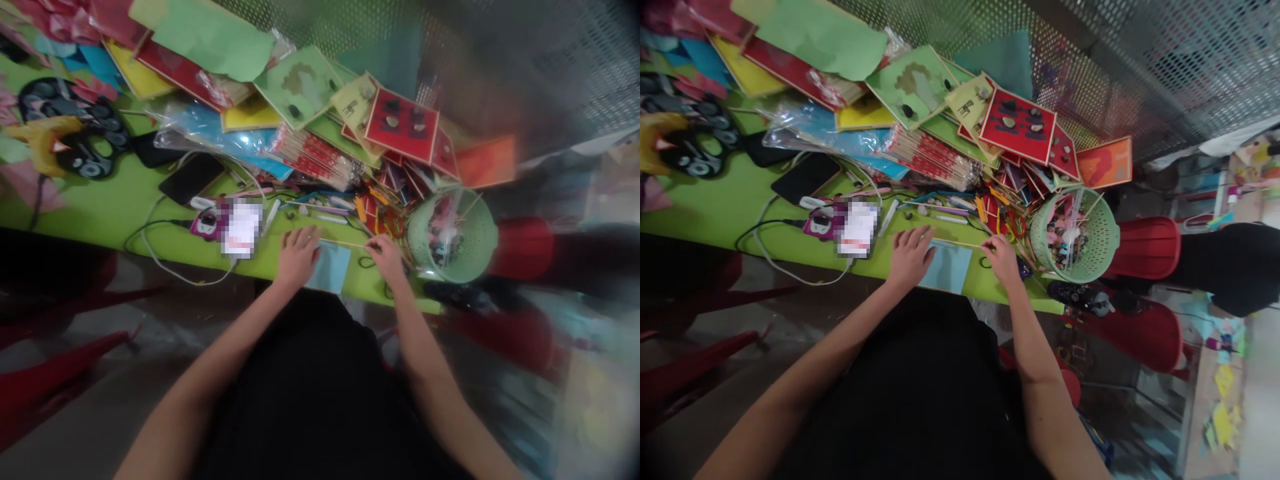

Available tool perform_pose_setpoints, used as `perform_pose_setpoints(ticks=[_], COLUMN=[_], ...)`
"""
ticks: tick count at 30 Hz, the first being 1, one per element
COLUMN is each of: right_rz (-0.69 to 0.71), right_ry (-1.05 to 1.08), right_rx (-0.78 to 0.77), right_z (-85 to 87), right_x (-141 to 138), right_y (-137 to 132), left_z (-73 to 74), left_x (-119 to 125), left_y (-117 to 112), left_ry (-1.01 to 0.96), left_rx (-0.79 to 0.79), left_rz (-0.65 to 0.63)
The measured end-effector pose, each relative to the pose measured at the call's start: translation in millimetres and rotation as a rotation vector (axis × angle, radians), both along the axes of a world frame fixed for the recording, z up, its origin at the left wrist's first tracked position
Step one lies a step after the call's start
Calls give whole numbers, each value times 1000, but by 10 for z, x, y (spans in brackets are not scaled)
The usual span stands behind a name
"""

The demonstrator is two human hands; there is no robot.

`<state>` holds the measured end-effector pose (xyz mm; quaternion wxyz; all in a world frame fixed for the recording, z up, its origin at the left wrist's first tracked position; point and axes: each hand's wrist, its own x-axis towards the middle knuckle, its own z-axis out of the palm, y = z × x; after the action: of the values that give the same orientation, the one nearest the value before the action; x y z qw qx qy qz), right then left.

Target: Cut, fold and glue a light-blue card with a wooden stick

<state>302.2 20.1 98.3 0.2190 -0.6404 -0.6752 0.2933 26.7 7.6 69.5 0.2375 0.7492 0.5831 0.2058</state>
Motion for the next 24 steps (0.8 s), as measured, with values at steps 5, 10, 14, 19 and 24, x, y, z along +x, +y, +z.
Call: perform_pose_setpoints(ticks=[5, 10, 14, 19, 24], right_rz=[129, 191, 197, 204, -77], right_ry=[86, 128, 154, 148, -155], right_rx=[20, 20, -12, -64, -2], right_z=[225, 275, 261, 157, -114], right_x=[-341, -525, -589, -540, -223], right_y=[38, 28, -34, 6, 596], left_z=[376, 424, 350, 262, 263], left_x=[303, 319, 248, 171, 82], left_y=[65, 56, 31, -1, -12], left_ry=[-82, -67, -88, -129, -237], left_rx=[18, -30, -112, -223, -301], left_rz=[-119, -130, -149, -115, 13])
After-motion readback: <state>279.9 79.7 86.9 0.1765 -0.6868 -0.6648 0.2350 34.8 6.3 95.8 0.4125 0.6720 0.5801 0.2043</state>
